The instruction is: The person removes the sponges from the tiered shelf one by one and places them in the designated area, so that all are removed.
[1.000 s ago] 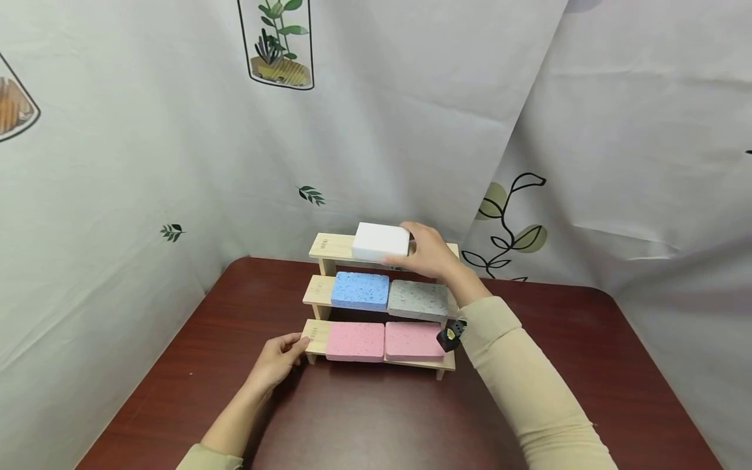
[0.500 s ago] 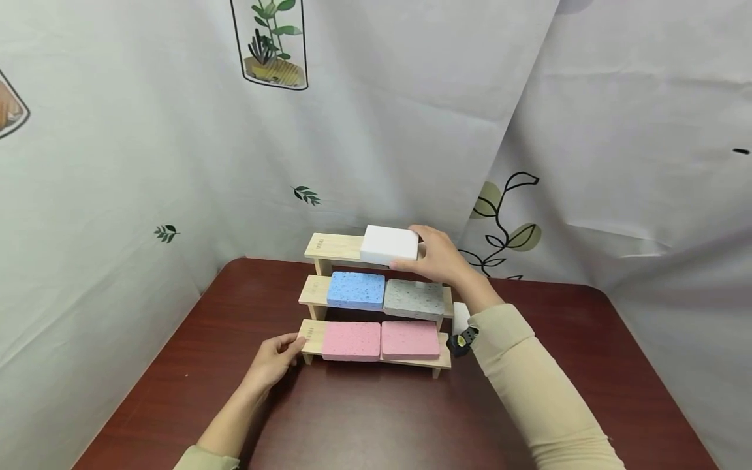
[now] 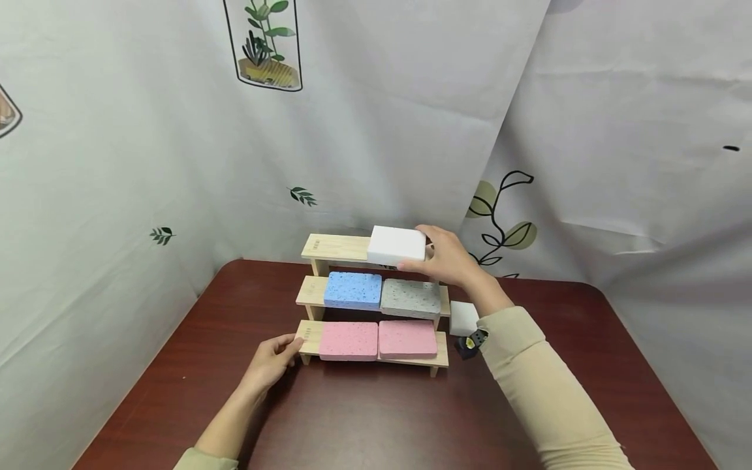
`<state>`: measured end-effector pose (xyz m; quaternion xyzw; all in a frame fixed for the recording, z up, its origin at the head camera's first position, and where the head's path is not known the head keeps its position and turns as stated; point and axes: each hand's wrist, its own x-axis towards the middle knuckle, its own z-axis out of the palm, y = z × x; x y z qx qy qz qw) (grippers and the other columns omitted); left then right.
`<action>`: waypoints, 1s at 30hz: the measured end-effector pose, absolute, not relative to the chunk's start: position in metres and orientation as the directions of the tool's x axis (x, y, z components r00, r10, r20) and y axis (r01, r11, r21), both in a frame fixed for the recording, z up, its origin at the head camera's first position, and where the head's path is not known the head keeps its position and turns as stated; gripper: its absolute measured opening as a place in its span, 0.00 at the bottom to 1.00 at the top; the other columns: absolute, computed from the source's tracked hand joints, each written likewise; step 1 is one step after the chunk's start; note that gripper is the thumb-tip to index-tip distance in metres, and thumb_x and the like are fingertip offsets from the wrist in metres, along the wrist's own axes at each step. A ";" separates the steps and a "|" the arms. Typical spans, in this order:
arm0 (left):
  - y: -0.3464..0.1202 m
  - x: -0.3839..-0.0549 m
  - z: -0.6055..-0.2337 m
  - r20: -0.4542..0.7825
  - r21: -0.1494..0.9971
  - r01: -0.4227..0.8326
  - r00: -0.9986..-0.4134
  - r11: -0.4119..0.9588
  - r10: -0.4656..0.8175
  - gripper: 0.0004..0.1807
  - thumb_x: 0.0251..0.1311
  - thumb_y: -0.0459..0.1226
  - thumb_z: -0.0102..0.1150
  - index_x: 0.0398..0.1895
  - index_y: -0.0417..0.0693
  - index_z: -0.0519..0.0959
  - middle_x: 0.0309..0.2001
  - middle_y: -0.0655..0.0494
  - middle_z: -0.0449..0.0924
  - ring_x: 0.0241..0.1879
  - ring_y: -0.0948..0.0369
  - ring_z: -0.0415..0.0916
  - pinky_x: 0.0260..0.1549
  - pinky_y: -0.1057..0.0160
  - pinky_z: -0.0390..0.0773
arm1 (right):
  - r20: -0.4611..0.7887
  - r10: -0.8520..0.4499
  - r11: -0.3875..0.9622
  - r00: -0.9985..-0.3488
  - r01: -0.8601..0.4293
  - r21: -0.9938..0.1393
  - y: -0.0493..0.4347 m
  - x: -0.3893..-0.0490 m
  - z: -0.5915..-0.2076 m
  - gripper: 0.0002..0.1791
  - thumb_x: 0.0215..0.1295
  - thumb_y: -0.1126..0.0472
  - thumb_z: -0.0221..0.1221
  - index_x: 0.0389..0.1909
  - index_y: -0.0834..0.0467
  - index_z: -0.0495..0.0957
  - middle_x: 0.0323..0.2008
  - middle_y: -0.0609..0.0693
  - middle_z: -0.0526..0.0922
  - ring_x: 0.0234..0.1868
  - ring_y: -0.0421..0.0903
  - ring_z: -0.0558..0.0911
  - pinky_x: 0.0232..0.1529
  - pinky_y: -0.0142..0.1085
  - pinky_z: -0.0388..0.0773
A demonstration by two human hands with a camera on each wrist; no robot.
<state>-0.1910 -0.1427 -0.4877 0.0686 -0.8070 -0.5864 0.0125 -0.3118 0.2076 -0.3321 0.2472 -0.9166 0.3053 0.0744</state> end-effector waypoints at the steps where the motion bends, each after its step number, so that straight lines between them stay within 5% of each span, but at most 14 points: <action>1: -0.143 -0.191 -0.488 -0.063 0.948 -0.098 -0.990 0.303 -0.125 0.16 0.72 0.34 0.58 0.52 0.26 0.81 0.28 0.53 0.79 0.27 0.60 0.71 0.24 0.67 0.69 | 0.287 -0.407 0.695 -0.867 -0.497 -0.520 0.209 -0.311 -0.332 0.44 0.53 0.46 0.76 0.66 0.63 0.71 0.59 0.60 0.78 0.56 0.57 0.78 0.58 0.55 0.73; 30: -0.143 -0.191 -0.487 -0.075 0.947 -0.107 -0.990 0.304 -0.116 0.16 0.72 0.34 0.57 0.53 0.27 0.80 0.29 0.53 0.78 0.27 0.60 0.71 0.25 0.67 0.69 | 0.298 -0.367 0.698 -0.881 -0.473 -0.538 0.257 -0.301 -0.339 0.44 0.52 0.46 0.77 0.65 0.64 0.72 0.56 0.61 0.79 0.54 0.56 0.78 0.53 0.54 0.73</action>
